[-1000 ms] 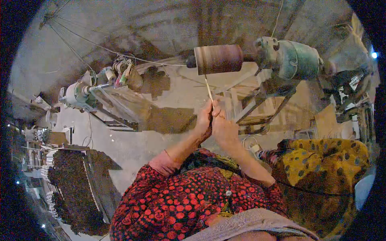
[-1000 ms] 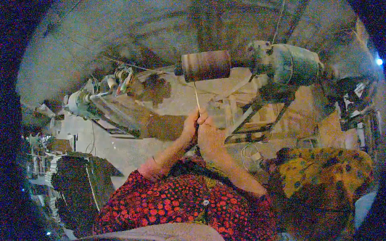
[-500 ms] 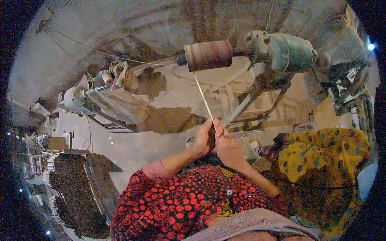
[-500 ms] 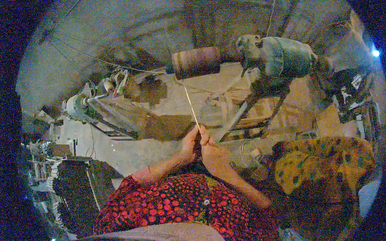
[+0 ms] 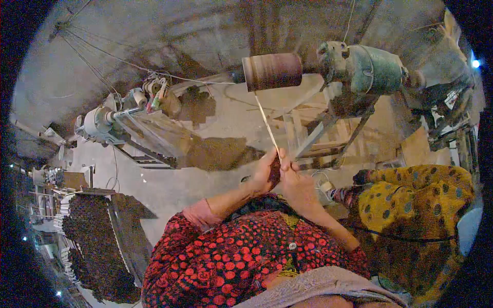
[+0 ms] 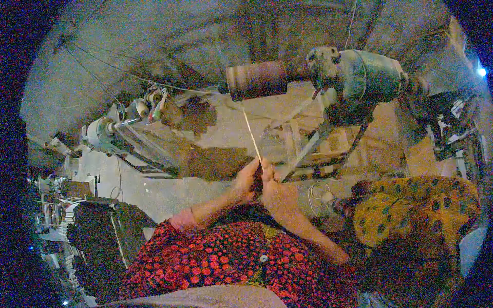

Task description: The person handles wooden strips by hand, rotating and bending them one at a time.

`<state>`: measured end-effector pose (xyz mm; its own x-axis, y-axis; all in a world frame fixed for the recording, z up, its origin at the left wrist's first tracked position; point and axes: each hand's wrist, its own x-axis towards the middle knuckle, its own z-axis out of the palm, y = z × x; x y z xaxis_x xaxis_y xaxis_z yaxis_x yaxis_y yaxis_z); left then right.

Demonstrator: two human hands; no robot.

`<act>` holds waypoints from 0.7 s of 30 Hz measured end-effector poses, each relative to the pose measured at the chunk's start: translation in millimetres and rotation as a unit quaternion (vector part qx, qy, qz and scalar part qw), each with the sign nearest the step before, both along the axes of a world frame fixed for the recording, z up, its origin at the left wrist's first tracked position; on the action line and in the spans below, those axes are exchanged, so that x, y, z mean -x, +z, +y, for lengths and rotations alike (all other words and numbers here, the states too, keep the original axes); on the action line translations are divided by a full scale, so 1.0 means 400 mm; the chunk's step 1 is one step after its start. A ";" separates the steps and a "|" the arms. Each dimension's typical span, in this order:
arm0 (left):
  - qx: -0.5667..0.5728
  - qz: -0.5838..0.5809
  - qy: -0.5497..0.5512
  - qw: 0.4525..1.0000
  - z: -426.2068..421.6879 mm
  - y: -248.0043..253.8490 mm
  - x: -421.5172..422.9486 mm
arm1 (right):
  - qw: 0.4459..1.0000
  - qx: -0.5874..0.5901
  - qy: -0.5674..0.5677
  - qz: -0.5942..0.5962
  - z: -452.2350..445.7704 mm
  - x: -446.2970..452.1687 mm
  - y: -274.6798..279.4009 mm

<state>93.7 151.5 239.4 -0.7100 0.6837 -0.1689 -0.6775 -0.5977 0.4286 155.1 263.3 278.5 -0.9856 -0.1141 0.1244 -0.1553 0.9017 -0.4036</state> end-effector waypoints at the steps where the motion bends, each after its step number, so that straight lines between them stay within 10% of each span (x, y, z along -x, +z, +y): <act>1: 0.015 -0.011 -0.012 1.000 -0.005 -0.010 -0.013 | 1.000 0.028 -0.003 0.006 0.003 -0.014 0.003; 9: 0.097 -0.003 -0.045 0.994 -0.026 -0.023 -0.032 | 0.965 0.254 -0.024 -0.058 0.036 -0.071 -0.057; 15: 0.236 0.085 0.017 0.968 -0.026 0.010 0.025 | 0.809 0.523 -0.078 -0.257 0.013 -0.008 -0.047; 21: 0.309 0.193 0.005 0.931 -0.050 0.032 0.050 | 0.764 0.597 -0.060 -0.240 -0.003 0.007 -0.079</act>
<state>73.5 131.5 252.2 -0.8052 0.5339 -0.2580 -0.3969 -0.1620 0.9034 152.4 262.0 247.0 -0.9450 -0.1068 -0.3090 0.3229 -0.1560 -0.9335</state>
